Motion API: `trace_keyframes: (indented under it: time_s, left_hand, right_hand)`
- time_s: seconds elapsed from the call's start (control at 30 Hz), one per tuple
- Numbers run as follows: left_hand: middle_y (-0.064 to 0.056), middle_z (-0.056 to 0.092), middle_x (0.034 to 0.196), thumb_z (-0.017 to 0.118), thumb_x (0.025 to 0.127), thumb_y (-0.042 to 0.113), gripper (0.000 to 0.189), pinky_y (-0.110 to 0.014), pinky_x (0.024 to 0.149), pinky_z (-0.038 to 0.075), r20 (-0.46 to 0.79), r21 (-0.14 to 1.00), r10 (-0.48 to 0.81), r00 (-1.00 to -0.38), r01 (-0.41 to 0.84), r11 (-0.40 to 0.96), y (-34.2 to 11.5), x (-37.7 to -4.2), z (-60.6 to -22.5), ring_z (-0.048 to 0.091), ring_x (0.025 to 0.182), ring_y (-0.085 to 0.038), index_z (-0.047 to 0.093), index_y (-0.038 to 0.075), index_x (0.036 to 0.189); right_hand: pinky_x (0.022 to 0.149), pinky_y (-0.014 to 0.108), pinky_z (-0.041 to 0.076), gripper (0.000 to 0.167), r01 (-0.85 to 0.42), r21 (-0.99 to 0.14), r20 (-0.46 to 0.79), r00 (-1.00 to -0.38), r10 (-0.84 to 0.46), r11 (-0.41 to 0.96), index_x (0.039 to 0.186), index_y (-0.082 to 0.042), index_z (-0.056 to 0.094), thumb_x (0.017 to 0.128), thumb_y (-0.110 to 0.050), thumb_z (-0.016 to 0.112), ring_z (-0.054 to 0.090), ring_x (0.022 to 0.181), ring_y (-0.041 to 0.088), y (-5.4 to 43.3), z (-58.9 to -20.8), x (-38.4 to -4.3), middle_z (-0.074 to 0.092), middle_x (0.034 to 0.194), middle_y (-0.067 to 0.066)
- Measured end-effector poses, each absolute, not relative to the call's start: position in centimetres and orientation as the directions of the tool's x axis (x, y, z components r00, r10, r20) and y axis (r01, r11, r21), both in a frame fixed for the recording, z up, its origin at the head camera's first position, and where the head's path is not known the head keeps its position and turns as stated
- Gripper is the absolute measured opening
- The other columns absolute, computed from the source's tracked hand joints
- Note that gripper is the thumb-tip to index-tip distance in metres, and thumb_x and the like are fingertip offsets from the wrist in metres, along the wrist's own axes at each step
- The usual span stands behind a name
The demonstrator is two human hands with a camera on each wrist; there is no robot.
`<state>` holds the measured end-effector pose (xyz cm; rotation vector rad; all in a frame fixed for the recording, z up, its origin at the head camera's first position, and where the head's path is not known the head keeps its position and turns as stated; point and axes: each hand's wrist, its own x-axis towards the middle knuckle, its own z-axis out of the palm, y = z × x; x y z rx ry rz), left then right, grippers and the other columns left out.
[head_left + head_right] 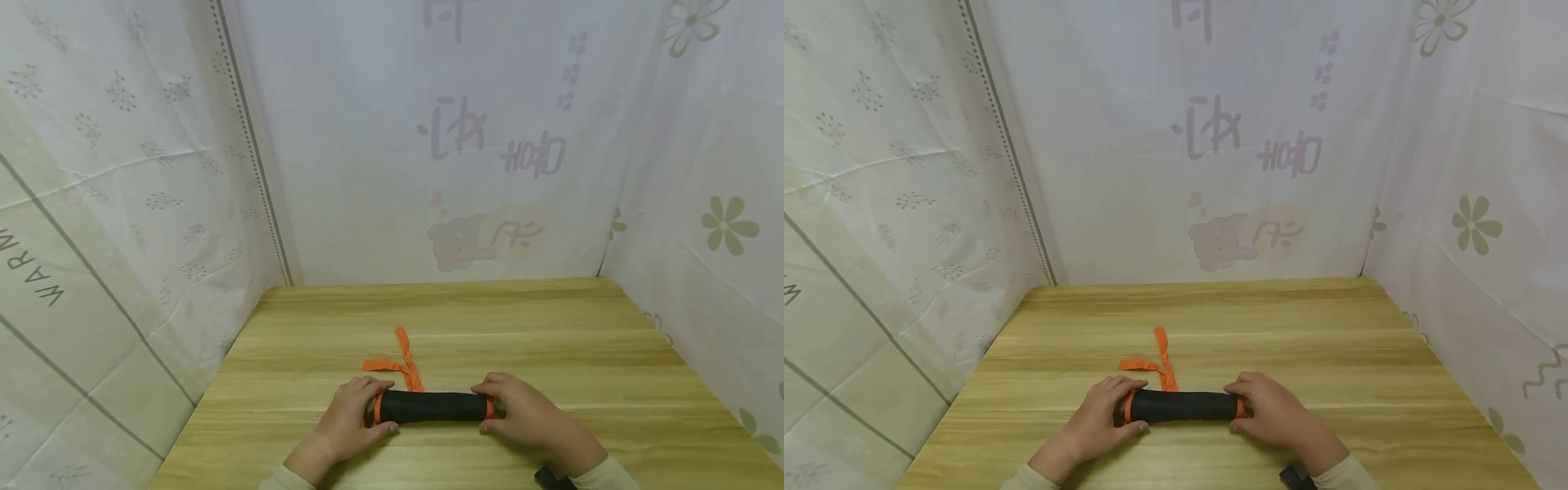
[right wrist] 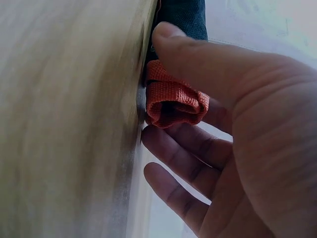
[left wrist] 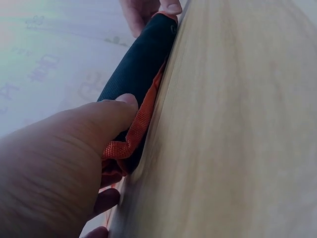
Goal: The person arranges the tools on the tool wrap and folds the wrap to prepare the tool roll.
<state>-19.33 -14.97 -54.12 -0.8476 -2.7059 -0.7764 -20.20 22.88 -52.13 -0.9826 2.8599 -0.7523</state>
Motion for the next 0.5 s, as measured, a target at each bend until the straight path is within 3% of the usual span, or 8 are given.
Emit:
trace_keyframes:
  time_s: [0.23, 0.37, 0.5]
  left_hand:
    - [0.008, 0.062, 0.135, 0.077, 0.09, 0.06, 0.071, -0.056, 0.102, 0.044, 0.285, 0.475, 0.468, -0.836, 0.548, 0.689, -15.0, -19.3, -53.9, 0.056, 0.123, -0.016, 0.06, 0.02, 0.146]
    - [0.007, 0.058, 0.142, 0.068, 0.097, 0.06, 0.069, -0.06, 0.105, 0.044, 0.248, 0.522, 0.475, -0.844, 0.53, 0.668, -15.4, -19.3, -53.4, 0.055, 0.129, -0.02, 0.054, 0.02, 0.151]
    - [0.005, 0.055, 0.148, 0.069, 0.099, 0.053, 0.066, -0.061, 0.108, 0.042, 0.264, 0.505, 0.474, -0.84, 0.539, 0.674, -16.1, -19.8, -52.7, 0.052, 0.136, -0.026, 0.052, 0.02, 0.153]
  right_hand:
    - [0.094, 0.043, 0.054, 0.073, -0.553, -0.491, 0.108, -0.805, -0.583, 0.673, 0.145, -0.014, 0.062, 0.088, -0.054, 0.082, 0.059, 0.111, 0.006, 23.3, -52.4, -20.3, 0.062, 0.125, -0.013]
    - [0.096, 0.049, 0.053, 0.072, -0.522, -0.534, 0.095, -0.819, -0.566, 0.665, 0.147, -0.013, 0.06, 0.092, -0.056, 0.076, 0.06, 0.119, 0.016, 23.6, -51.8, -20.1, 0.061, 0.131, -0.006]
    - [0.097, 0.056, 0.052, 0.066, -0.489, -0.57, 0.115, -0.843, -0.525, 0.661, 0.147, -0.015, 0.06, 0.094, -0.053, 0.074, 0.059, 0.126, 0.028, 24.0, -50.9, -20.2, 0.057, 0.138, -0.002]
